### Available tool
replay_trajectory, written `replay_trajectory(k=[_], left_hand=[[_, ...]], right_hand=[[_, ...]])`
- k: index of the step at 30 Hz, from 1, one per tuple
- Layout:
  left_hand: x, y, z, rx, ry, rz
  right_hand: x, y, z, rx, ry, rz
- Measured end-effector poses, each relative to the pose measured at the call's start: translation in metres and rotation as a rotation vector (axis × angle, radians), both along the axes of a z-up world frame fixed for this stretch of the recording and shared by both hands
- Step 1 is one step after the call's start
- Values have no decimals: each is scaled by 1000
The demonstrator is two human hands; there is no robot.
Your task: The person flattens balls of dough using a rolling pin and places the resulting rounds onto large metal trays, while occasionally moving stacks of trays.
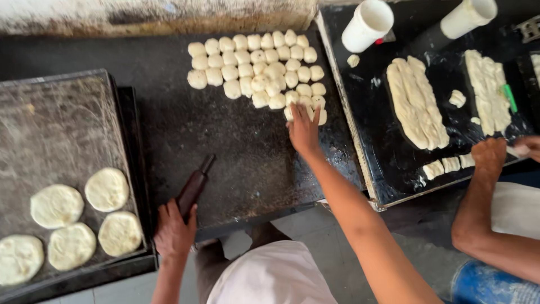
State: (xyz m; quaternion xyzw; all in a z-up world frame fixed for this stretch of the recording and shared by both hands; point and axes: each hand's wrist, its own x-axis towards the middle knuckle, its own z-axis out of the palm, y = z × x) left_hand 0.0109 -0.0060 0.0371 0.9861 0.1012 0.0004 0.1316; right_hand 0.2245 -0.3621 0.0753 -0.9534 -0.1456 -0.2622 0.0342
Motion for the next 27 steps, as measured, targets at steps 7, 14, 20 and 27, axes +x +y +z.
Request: replay_trajectory(k=[7, 14, 20, 27], left_hand=[[-2, -16, -5, 50, -138, 95], [1, -24, -1, 24, -80, 198], [6, -28, 1, 24, -105, 235], [-1, -34, 0, 31, -143, 263]], right_hand=[[-44, 26, -31, 551, 339, 384], [-94, 60, -35, 437, 541, 438], [-61, 97, -48, 173, 546, 523], [-102, 59, -46, 491, 681, 830]])
